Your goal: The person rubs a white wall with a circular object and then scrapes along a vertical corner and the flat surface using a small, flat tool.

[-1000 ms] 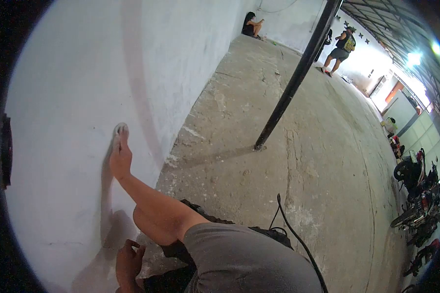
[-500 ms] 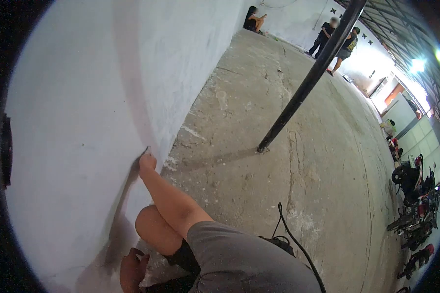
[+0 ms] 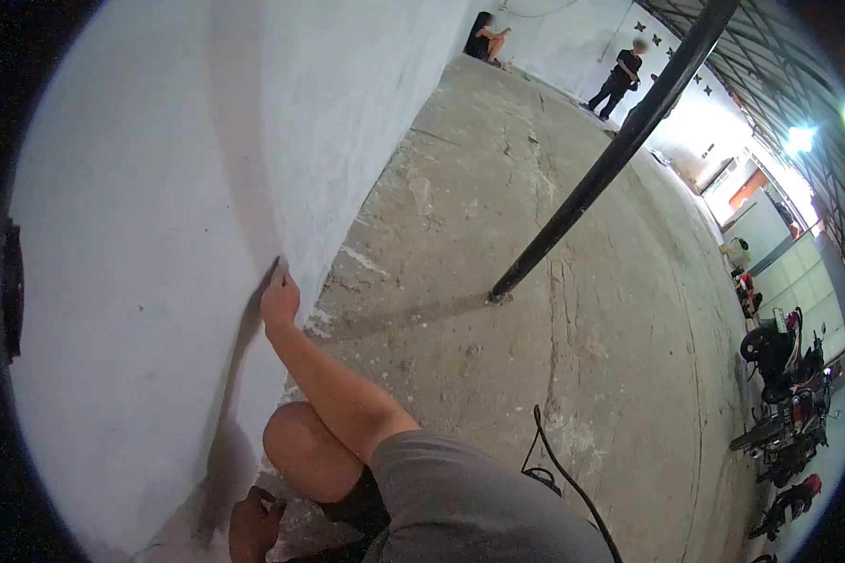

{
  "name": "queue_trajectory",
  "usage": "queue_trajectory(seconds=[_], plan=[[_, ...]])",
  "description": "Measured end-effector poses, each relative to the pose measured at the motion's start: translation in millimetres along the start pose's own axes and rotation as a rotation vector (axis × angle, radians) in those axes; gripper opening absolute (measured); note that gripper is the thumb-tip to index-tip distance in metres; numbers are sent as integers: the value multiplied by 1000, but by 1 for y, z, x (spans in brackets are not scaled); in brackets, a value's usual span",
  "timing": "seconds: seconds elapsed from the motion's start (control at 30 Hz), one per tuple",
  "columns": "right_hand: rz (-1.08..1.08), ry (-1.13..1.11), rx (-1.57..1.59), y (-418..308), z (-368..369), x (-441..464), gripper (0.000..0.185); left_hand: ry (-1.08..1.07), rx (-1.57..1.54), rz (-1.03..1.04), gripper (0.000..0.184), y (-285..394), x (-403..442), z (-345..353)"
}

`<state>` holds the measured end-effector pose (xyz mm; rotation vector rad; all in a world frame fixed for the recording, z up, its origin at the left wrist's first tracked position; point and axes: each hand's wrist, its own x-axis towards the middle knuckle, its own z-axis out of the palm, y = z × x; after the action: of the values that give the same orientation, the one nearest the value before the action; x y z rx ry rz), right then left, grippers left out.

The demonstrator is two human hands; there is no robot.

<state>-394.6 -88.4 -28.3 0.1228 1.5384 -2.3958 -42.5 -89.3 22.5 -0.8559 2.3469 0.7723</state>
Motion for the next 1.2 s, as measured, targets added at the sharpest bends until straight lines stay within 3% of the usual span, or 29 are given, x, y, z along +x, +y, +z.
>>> queue_trajectory(seconds=[0.13,0.17,0.2,0.33,0.4,0.47,0.6,0.63,0.7,0.8,0.9,0.93,1.0,1.2], plan=[[-328,-20,-124,3,16,-5,50,-13,-36,13,35,-7,5,4],[-346,-15,-137,-2,18,-6,49,27,-27,104,38,-17,10,10],[-316,-18,-128,-6,17,-7,49,70,-18,195,41,-22,12,11],[-115,-34,-89,-23,15,-18,47,34,-15,240,43,-20,9,10],[-258,-47,-136,-28,27,-32,48,37,5,83,34,2,-4,0],[-532,-81,-230,-28,41,-46,50,46,6,66,34,4,-8,0],[-634,-81,-158,-30,40,-55,49,128,43,118,35,2,-23,6],[-356,-121,-145,-36,34,-60,48,134,48,122,35,4,-29,5],[-85,-165,-124,-43,33,-75,48,109,-38,71,34,8,-42,2],[-620,-159,-160,-39,54,-107,47,178,18,139,34,0,-51,9],[-764,-141,-179,-42,65,-122,46,216,-52,148,34,-6,-60,13],[-768,-141,-177,-44,64,-122,46,219,-52,150,34,-6,-63,14],[-512,-167,-139,-45,60,-121,45,218,-21,94,34,-4,-69,13],[-711,-197,-272,-37,68,-144,50,260,-47,127,32,-9,-78,18]])
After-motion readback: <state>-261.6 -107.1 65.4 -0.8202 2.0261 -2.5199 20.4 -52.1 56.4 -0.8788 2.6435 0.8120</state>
